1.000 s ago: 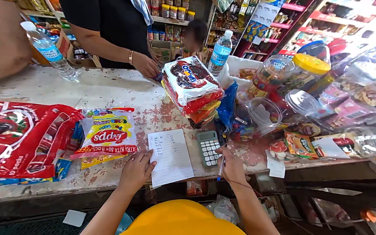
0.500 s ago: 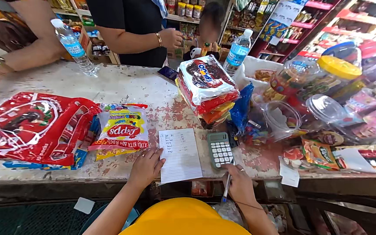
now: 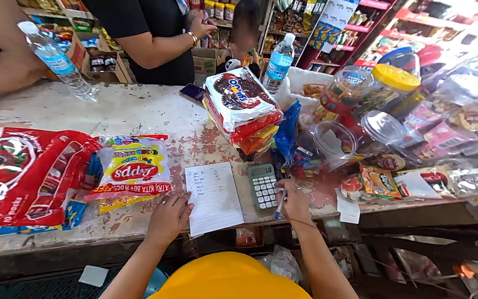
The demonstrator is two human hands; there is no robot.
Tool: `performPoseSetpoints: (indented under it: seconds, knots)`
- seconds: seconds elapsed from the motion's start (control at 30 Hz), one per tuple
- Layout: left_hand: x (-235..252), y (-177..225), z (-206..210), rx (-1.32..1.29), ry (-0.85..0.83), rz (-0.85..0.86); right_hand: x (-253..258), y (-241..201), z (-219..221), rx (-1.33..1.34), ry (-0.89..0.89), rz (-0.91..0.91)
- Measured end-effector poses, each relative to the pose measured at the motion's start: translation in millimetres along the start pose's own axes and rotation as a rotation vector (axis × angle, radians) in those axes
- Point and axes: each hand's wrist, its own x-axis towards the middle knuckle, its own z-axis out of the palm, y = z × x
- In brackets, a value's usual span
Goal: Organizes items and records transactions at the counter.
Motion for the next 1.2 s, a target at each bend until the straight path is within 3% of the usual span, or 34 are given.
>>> performPoseSetpoints:
  seconds: [0.2,0.3,0.4,0.5,0.63,0.7,0.8,0.87,0.93,1.03,1.2]
  knots:
    - [-1.6,-1.5,0.9,-0.001,0.017,-0.001,0.2,-9.7,-5.7,-0.056,-0.095,0.047]
    - [-1.5,-2.3,0.9,0.005,0.021,0.0,-22.3,-14.4,7.4,-0.046,0.07,-0.142]
    - [-1.2,-1.5,0.2,0.004,0.015,-0.005,-41.5,-17.3,12.2,-0.045,0.033,-0.183]
    - [-1.5,-0.5,-1.6,-0.001,0.001,-0.014,-43.3,-1.7,6.8,-0.035,0.171,-0.16]
    - [-0.4,0.5,-3.8,-0.006,-0.008,-0.022,-33.3,3.8,-5.7,-0.017,0.033,-0.023]
    - [-0.3,0.4,-3.6,-0.009,-0.009,-0.022,-28.0,-9.4,1.5,0.188,-0.006,-0.058]
    - [-0.5,-1.3,-2.6,-0.016,-0.021,-0.035,-13.8,-56.1,30.7,0.739,-0.226,-0.131]
    - [0.6,-1.4,-2.5,-0.022,-0.016,-0.032,8.4,-83.4,55.6,0.888,-0.287,-0.204]
    - [0.9,-1.4,-2.1,-0.029,-0.009,-0.027,35.9,-105.2,74.7,0.951,-0.223,-0.084]
    - [1.6,-0.9,-3.5,-0.028,-0.015,-0.029,67.1,-119.5,91.8,0.9,-0.121,0.104]
    - [1.3,-1.3,-5.5,-0.033,-0.051,-0.05,72.9,-110.8,111.4,0.608,-0.142,0.025]
